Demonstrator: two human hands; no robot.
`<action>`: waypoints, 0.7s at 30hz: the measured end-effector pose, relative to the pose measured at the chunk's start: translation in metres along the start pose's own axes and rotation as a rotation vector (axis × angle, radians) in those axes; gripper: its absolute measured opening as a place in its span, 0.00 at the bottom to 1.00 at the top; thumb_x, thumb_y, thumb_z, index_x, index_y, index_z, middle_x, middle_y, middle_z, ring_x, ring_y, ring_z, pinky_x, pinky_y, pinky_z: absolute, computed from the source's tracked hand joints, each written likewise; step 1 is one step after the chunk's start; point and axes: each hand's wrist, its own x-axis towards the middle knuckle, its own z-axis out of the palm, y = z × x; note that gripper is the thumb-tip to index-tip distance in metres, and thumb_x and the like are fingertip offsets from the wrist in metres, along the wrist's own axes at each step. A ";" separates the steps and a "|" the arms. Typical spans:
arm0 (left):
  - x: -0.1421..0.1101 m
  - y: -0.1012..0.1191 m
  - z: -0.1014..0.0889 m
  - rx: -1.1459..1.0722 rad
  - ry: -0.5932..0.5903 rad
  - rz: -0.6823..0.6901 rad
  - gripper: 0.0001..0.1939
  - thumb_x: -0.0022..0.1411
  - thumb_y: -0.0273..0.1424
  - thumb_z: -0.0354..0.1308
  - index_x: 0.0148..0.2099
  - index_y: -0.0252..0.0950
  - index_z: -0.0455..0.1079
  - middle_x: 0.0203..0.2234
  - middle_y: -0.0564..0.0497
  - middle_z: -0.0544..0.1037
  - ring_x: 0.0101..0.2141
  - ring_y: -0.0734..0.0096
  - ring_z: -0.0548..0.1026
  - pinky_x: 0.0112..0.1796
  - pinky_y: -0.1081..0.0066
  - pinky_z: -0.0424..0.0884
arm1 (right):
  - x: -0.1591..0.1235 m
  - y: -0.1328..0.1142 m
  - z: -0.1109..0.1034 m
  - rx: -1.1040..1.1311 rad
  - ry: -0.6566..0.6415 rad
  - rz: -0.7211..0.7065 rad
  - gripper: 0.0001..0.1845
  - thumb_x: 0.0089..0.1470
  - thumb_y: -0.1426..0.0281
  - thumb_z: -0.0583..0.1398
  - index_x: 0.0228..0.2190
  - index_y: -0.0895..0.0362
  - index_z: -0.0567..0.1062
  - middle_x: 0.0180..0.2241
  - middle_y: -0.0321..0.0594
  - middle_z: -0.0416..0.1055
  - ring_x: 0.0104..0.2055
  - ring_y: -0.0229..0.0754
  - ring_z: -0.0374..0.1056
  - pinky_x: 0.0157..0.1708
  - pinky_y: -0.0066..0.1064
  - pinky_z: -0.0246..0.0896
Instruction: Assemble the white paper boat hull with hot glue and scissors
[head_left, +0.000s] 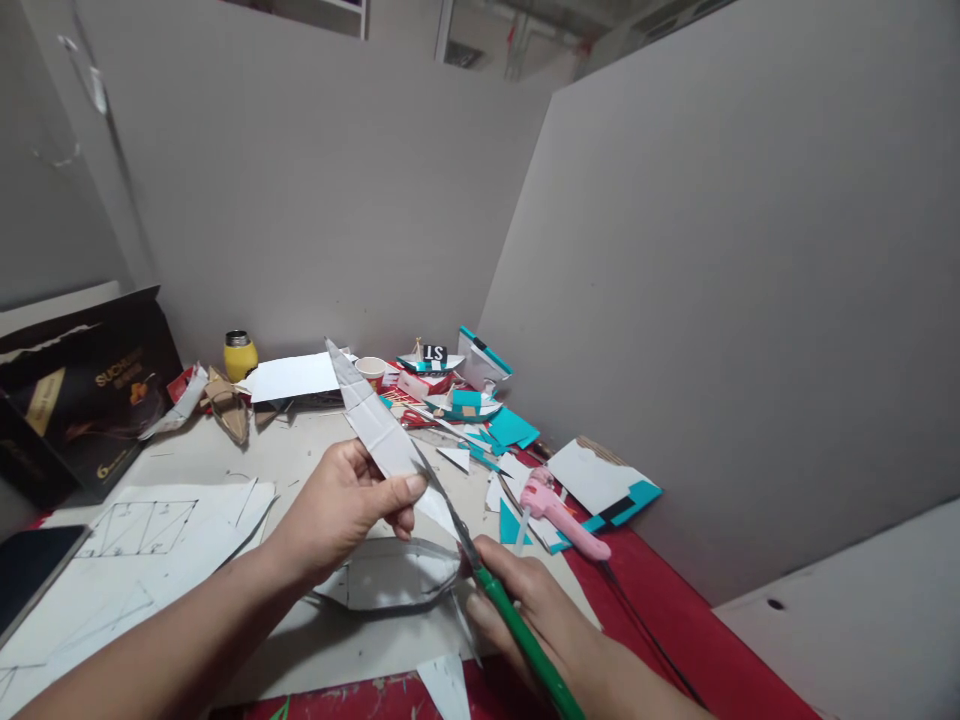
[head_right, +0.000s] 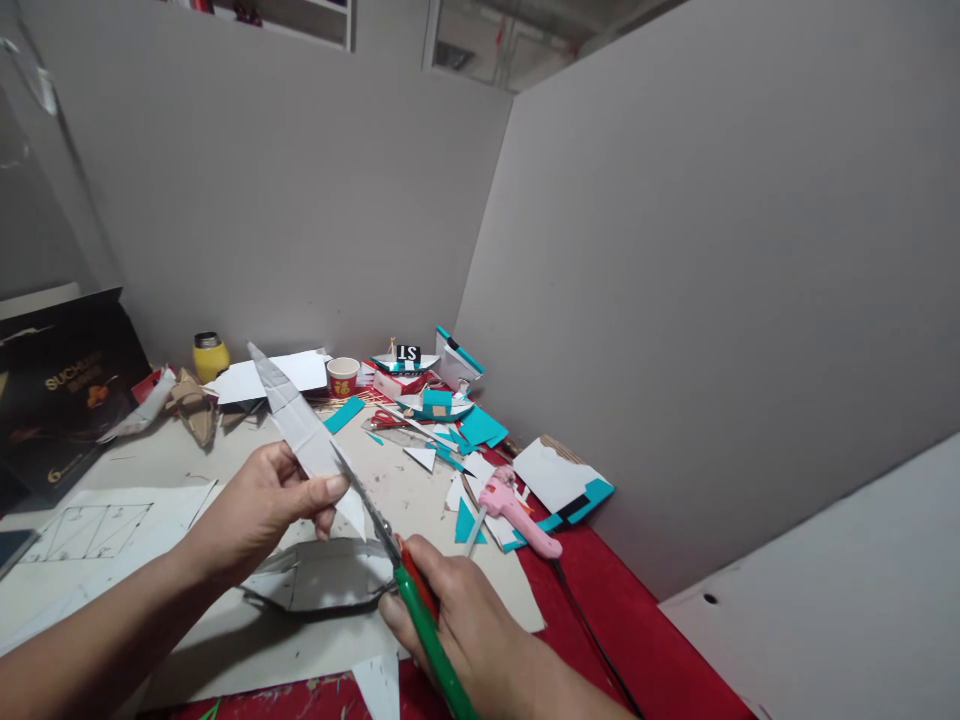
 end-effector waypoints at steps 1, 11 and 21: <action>0.000 -0.001 0.000 -0.006 -0.001 -0.005 0.10 0.55 0.35 0.64 0.31 0.31 0.71 0.18 0.53 0.73 0.20 0.77 0.69 0.25 0.74 0.68 | -0.001 0.002 0.000 0.008 -0.001 0.000 0.09 0.59 0.64 0.53 0.32 0.56 0.67 0.26 0.35 0.66 0.28 0.37 0.59 0.31 0.27 0.59; 0.000 0.001 0.003 -0.073 0.002 -0.032 0.09 0.53 0.33 0.65 0.32 0.32 0.71 0.20 0.52 0.74 0.21 0.77 0.71 0.26 0.74 0.70 | -0.004 0.013 0.010 0.095 0.011 -0.039 0.14 0.61 0.60 0.51 0.31 0.56 0.67 0.24 0.32 0.60 0.26 0.35 0.53 0.27 0.25 0.56; 0.001 0.015 -0.009 -0.029 0.132 0.085 0.10 0.53 0.34 0.66 0.34 0.32 0.74 0.28 0.51 0.76 0.27 0.76 0.71 0.27 0.76 0.69 | -0.004 0.011 0.014 0.112 0.003 -0.076 0.12 0.61 0.61 0.52 0.31 0.56 0.64 0.23 0.29 0.52 0.24 0.34 0.48 0.26 0.25 0.50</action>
